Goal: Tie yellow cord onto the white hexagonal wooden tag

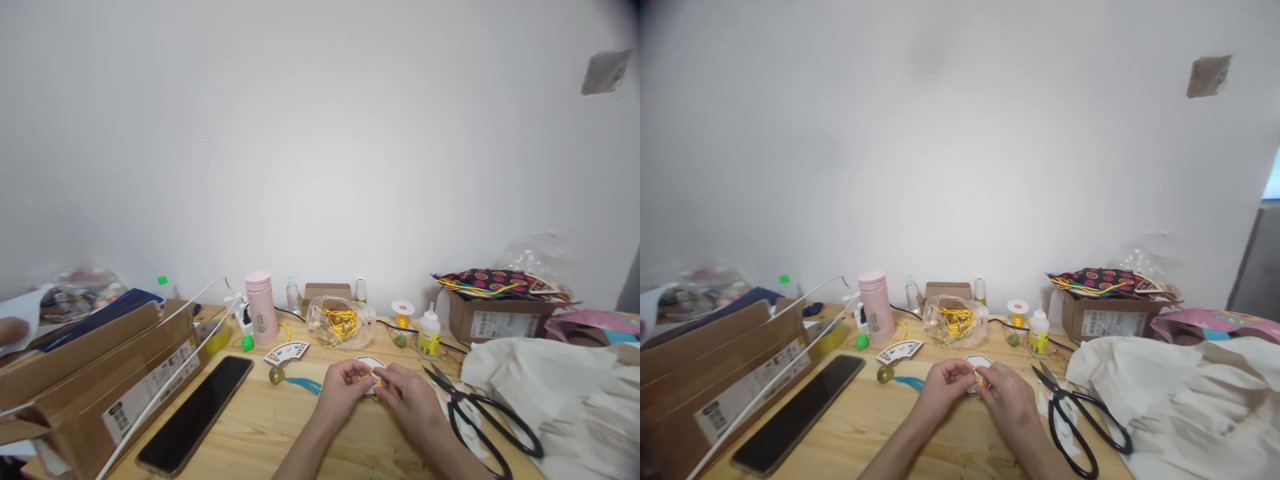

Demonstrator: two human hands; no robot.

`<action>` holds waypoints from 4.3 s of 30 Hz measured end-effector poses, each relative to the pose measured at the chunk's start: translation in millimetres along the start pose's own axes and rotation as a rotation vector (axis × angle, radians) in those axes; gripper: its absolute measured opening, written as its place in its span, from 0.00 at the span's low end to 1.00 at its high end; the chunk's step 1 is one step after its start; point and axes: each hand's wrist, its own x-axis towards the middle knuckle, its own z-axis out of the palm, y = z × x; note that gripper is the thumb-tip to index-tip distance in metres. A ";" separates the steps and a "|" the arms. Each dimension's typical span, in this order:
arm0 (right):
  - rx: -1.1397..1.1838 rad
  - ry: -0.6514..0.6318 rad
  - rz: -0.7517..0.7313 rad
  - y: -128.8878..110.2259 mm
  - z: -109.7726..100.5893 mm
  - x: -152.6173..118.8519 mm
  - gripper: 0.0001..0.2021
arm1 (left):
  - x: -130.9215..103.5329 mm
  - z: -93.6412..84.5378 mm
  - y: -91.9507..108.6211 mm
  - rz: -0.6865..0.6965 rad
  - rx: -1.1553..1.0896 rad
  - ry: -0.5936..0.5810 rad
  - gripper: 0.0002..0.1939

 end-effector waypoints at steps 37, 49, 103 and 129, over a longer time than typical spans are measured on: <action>0.615 0.195 0.126 6.9 -24.3 5.6 0.14 | 2.7 -4.0 -0.6 0.018 -0.014 0.051 0.12; 0.382 0.037 0.106 5.2 8.5 3.9 0.11 | 1.7 -2.7 0.6 0.024 0.010 0.020 0.12; 0.585 0.165 0.114 6.3 8.7 6.5 0.16 | 2.9 -4.7 1.3 -0.081 0.169 0.089 0.10; 0.808 0.086 0.184 2.8 10.4 8.0 0.15 | 7.8 -10.0 -12.9 -0.108 0.208 0.032 0.13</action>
